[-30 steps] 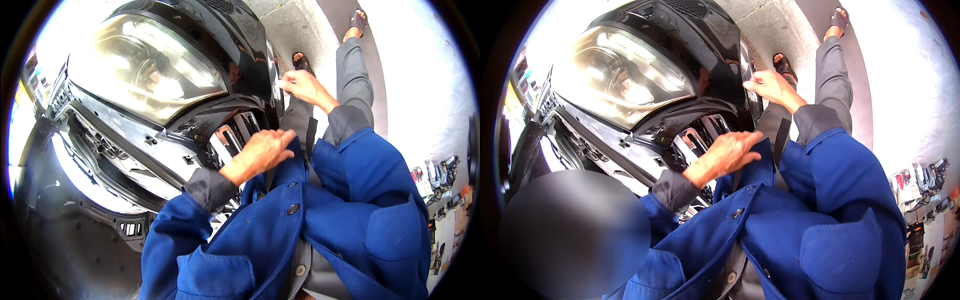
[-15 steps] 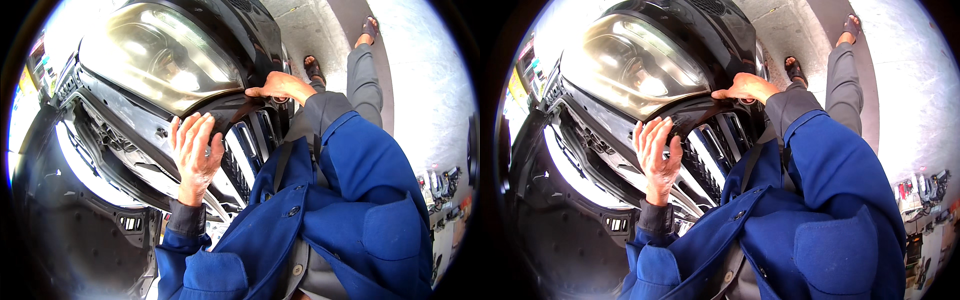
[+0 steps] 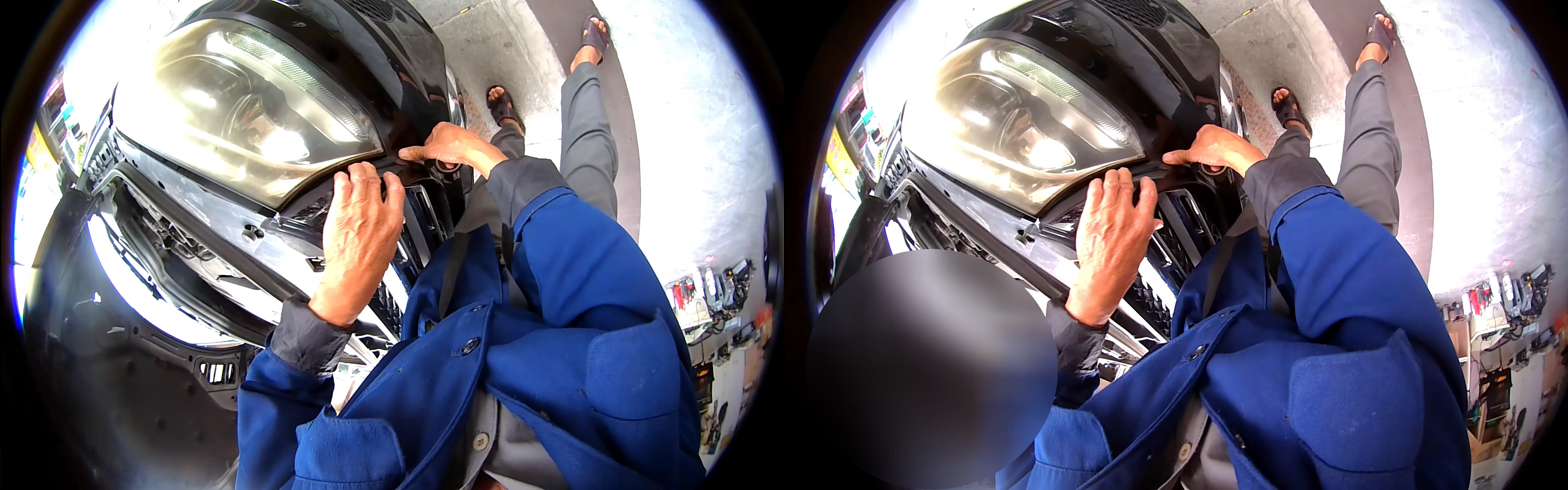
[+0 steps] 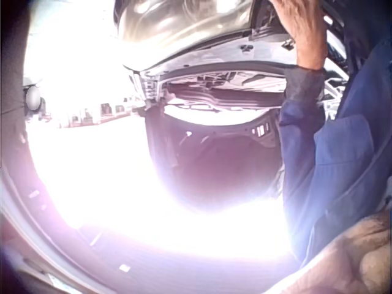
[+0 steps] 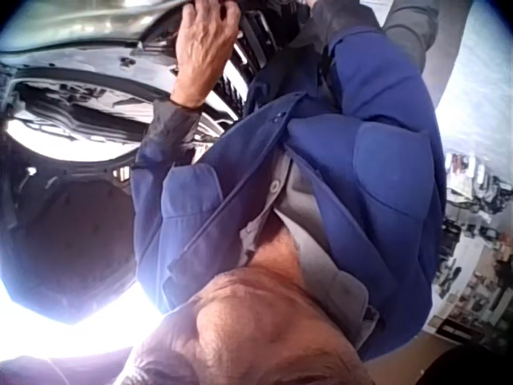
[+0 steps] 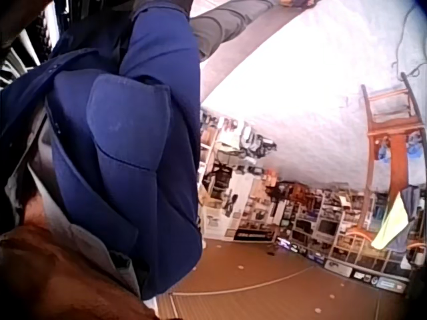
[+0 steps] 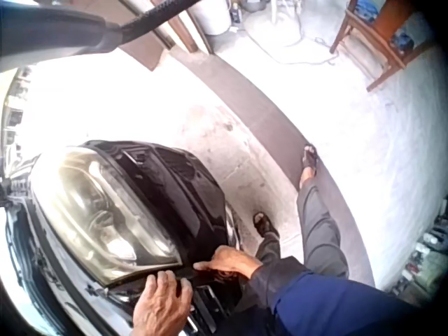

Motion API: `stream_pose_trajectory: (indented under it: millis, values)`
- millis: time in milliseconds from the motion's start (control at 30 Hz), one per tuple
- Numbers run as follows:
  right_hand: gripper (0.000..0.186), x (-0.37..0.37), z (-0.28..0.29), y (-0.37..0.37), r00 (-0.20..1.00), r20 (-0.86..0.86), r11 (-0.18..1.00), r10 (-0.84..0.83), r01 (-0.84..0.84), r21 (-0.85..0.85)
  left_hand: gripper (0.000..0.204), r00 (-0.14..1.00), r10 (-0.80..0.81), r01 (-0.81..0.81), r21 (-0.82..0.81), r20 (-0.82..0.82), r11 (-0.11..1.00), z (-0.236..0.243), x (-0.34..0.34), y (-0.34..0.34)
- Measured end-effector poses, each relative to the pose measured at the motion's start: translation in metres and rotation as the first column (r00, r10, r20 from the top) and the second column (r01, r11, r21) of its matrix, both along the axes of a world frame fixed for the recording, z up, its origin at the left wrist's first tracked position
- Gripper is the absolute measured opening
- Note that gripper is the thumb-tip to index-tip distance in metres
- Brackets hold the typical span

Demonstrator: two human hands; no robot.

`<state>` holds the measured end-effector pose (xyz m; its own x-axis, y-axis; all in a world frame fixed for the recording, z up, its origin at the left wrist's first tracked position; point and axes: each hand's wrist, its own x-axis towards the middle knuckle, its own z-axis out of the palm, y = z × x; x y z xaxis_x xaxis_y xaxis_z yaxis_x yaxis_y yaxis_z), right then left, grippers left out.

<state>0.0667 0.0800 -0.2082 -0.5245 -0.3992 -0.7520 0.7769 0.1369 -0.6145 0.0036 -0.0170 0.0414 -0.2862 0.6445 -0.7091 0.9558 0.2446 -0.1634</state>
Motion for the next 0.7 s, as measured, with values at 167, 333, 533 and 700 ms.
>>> stream_pose_trajectory:
  millis: [167,333,533,700]
  values:
    - [0.073,0.023,-0.012,-0.001,0.973,-0.231,0.955,-0.032,0.098,0.279,0.069,0.996,-0.09,0.088,-0.097,-0.026,0.991,-0.029,0.016,0.003]
    - [0.059,0.039,0.015,0.019,0.972,-0.213,0.96,-0.097,0.148,0.239,0.074,0.998,-0.059,0.053,-0.157,-0.035,0.986,-0.061,0.033,-0.001]
    - [0.059,0.101,-0.011,0.043,0.965,-0.257,0.931,-0.042,0.131,0.341,0.064,0.986,-0.115,0.094,-0.162,-0.122,0.982,-0.072,0.037,0.002]
    - [0.05,0.155,-0.012,0.086,0.972,-0.161,0.909,-0.171,0.219,0.355,0.058,0.994,0.098,-0.102,-0.088,-0.046,0.991,-0.076,0.031,0.002]
